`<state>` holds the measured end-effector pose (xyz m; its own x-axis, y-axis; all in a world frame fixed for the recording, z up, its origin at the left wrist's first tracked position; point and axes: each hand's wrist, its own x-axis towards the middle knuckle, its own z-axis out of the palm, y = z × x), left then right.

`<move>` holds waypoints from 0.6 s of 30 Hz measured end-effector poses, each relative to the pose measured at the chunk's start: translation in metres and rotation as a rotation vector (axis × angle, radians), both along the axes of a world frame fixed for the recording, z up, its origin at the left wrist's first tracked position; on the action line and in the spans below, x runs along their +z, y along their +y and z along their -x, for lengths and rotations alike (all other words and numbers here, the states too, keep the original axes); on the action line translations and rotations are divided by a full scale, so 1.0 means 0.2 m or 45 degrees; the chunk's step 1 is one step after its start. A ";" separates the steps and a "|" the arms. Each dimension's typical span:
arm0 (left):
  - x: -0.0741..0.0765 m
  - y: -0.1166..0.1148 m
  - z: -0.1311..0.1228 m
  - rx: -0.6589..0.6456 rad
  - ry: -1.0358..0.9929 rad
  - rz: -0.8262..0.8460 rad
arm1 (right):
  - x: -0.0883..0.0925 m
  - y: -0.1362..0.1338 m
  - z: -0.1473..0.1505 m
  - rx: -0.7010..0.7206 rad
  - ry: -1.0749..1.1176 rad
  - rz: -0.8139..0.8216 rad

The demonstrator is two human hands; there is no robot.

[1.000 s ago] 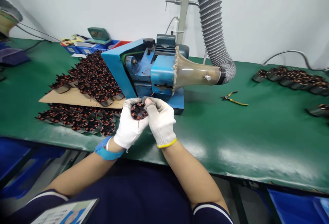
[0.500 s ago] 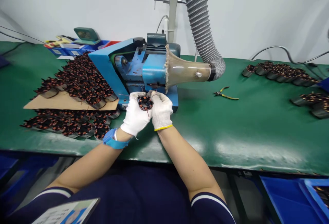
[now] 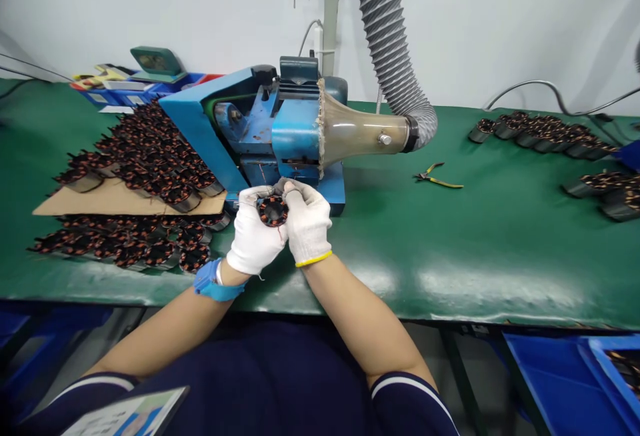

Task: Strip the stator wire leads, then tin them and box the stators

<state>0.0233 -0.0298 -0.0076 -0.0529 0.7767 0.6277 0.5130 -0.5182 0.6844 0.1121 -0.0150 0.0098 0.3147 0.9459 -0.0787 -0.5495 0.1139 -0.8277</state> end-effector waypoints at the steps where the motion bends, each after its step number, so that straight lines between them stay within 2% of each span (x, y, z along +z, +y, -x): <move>1: 0.00 0.01 -0.01 -0.010 -0.006 0.011 | 0.00 0.01 0.02 -0.021 -0.024 0.024; 5: 0.03 0.07 -0.03 -0.006 -0.030 0.067 | 0.05 0.09 0.02 -0.092 -0.044 0.140; 9: 0.09 0.12 -0.05 0.011 -0.012 0.074 | 0.08 0.17 0.00 -0.116 -0.046 0.122; 13: 0.13 0.13 -0.06 0.021 0.033 0.105 | 0.09 0.18 -0.01 -0.152 -0.037 0.113; 18: 0.13 0.14 -0.07 0.030 0.072 0.159 | 0.08 0.17 -0.02 -0.167 -0.096 0.103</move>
